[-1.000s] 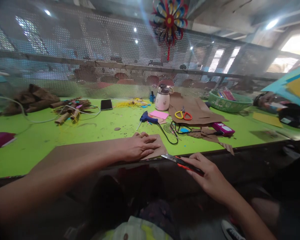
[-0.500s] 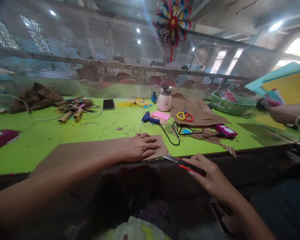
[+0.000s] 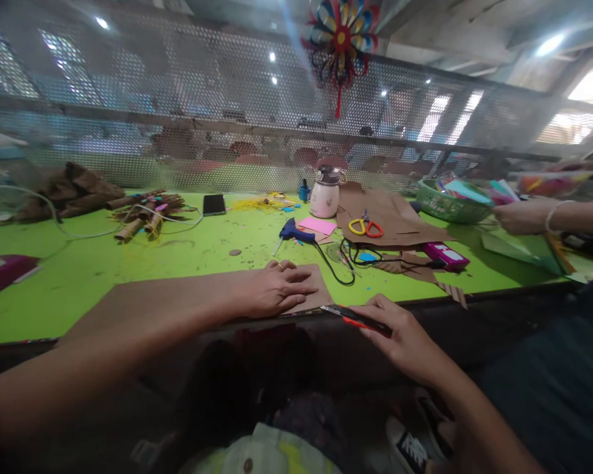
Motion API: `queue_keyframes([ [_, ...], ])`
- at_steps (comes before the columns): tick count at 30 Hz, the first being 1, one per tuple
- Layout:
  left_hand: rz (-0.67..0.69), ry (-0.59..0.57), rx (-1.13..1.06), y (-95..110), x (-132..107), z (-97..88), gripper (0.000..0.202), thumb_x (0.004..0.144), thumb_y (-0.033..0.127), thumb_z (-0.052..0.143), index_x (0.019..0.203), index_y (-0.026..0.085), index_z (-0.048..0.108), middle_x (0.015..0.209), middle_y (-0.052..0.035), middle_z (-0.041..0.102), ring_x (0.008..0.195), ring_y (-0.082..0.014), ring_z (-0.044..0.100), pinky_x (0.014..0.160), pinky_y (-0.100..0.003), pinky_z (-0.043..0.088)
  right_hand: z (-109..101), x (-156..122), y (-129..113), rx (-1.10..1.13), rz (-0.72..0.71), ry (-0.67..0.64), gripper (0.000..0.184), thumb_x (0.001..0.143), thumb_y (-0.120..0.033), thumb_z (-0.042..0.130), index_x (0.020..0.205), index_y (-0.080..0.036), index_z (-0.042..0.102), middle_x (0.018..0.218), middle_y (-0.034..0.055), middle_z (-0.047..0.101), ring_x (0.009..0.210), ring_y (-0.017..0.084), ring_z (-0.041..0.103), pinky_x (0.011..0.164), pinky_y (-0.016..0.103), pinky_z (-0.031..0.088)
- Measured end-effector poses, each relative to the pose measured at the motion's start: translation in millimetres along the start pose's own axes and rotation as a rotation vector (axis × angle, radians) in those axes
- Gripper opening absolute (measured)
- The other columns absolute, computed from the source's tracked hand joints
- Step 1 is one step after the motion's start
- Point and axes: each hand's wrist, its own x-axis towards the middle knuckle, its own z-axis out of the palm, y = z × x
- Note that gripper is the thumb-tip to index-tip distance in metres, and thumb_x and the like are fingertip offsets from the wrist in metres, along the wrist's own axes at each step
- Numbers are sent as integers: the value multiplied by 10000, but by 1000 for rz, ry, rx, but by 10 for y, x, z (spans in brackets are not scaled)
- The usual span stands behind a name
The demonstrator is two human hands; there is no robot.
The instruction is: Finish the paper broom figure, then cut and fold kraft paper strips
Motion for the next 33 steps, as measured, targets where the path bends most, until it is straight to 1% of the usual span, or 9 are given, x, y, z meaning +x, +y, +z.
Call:
queue_keyframes([
  [6, 17, 15, -23, -11, -5, -2, 412, 948, 376, 242, 1263, 306, 497, 1253, -45, 522, 1050, -236, 449, 844, -364, 288, -150, 22, 20, 18, -5, -66, 336, 865, -361, 504, 1164, -248, 609, 957, 64, 564, 917, 203, 545, 843, 337, 416],
  [10, 29, 21, -6, -17, -5, 2, 403, 943, 379, 259, 1250, 309, 510, 1250, -43, 527, 1034, -237, 452, 819, -366, 289, -207, 84, 42, 33, 9, -100, 350, 853, -406, 517, 1145, -247, 626, 969, 69, 573, 928, 216, 542, 860, 358, 412],
  [16, 14, 20, -7, -10, -9, 7, 406, 944, 384, 259, 1253, 307, 511, 1262, -37, 527, 1031, -241, 447, 807, -369, 287, -191, 165, -1, 51, -14, -102, 345, 845, -406, 525, 1127, -246, 642, 953, 68, 584, 932, 220, 538, 869, 370, 409],
  [20, 7, 9, -32, -16, -13, 16, 420, 949, 384, 236, 1274, 306, 492, 1305, -40, 500, 1057, -245, 436, 824, -371, 284, -198, 79, 7, 59, -11, -117, 355, 855, -410, 512, 1154, -255, 625, 974, 71, 574, 930, 216, 544, 865, 369, 412],
  [24, -4, 10, -36, -17, -9, 17, 431, 949, 399, 225, 1265, 308, 503, 1294, -38, 510, 1053, -243, 439, 821, -371, 282, -207, 16, 37, 64, 1, -115, 358, 860, -405, 504, 1171, -268, 615, 973, 67, 581, 921, 216, 551, 867, 372, 412],
  [29, -8, 7, -28, -5, -8, 3, 429, 949, 399, 221, 1276, 322, 488, 1300, -16, 505, 1049, -237, 440, 823, -365, 282, -134, 151, -37, 82, -37, -124, 337, 862, -381, 508, 1153, -257, 624, 965, 62, 569, 919, 203, 549, 868, 357, 409],
  [33, -17, -12, -41, -8, -12, 11, 450, 951, 399, 196, 1291, 309, 477, 1347, -23, 469, 1078, -238, 422, 833, -362, 279, -87, 200, -99, 75, -58, -150, 339, 876, -373, 491, 1177, -265, 604, 974, 61, 564, 927, 199, 541, 880, 361, 396],
])
